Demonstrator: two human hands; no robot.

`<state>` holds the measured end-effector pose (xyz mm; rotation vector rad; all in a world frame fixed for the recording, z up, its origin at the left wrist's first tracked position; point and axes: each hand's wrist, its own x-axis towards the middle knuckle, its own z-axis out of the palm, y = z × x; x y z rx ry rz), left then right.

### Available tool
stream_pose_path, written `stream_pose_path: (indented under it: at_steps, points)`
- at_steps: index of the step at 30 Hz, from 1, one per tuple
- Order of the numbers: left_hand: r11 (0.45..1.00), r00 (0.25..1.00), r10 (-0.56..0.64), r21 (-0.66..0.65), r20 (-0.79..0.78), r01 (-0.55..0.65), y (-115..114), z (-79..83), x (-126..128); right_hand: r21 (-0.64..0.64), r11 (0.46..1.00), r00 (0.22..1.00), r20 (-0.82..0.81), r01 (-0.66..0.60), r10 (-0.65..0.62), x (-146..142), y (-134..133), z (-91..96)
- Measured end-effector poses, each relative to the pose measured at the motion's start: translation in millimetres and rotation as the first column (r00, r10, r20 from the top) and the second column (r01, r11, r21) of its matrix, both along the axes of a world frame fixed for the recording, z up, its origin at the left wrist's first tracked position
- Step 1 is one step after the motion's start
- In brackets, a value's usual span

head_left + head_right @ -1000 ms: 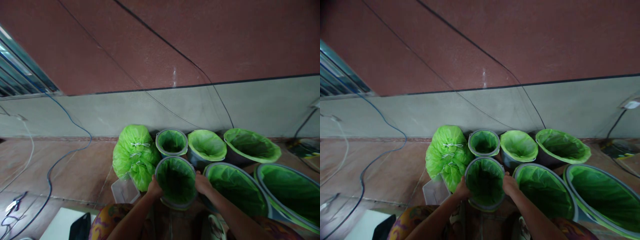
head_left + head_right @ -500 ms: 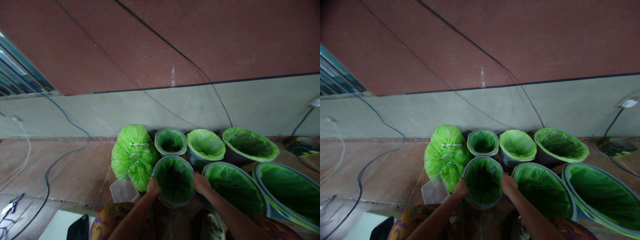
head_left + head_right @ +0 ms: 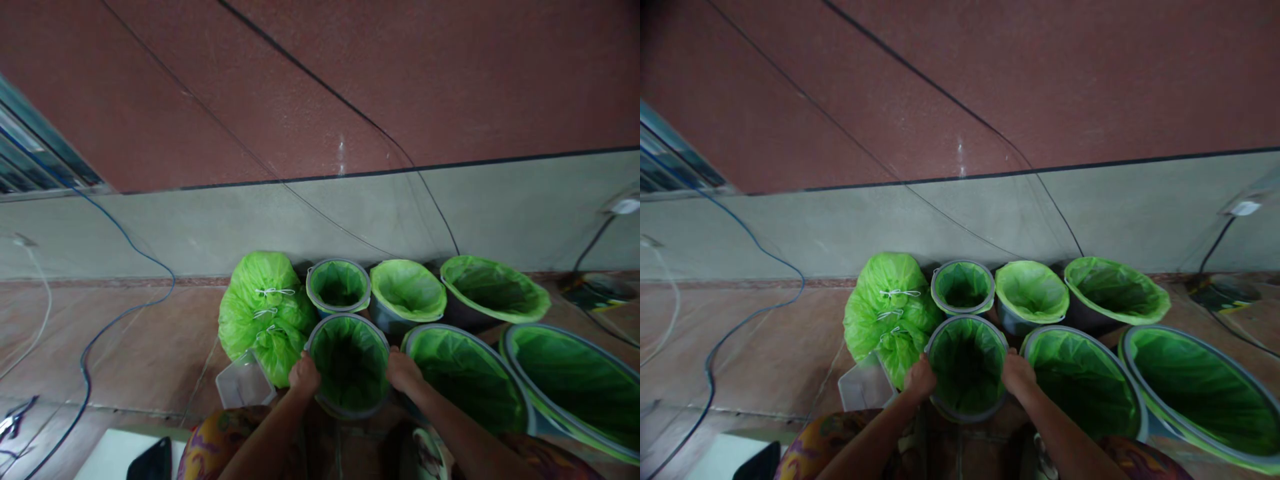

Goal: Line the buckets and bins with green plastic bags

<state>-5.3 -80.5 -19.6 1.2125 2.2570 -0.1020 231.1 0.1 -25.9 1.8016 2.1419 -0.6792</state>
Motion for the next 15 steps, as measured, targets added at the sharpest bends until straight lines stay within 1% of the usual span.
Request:
stream_pose_path:
  at_steps: [3, 5, 10, 15]
  points:
    - [1.0, 0.996, 0.0, 0.029, -0.093, 0.002, -2.0, 2.3, -0.3, 0.03, 0.998, 0.999, 0.006, 0.051, -0.051, -4.7, 1.3, 2.0]
    - [0.999, 0.992, -0.007, 0.038, -0.124, 0.012, -2.8, 3.5, -0.5, 0.049, 0.997, 0.998, 0.001, 0.062, -0.062, -7.4, 1.8, 2.5]
    - [0.996, 0.995, -0.071, 0.047, -0.077, 0.075, -1.5, 5.6, -1.0, -0.007, 0.996, 0.995, 0.041, 0.086, -0.086, -6.5, 1.3, 2.9]
    - [0.994, 0.994, -0.081, 0.061, -0.08, 0.086, 2.5, 7.9, -1.3, -0.018, 0.997, 0.995, 0.058, 0.079, -0.078, -2.7, 0.6, 7.2]
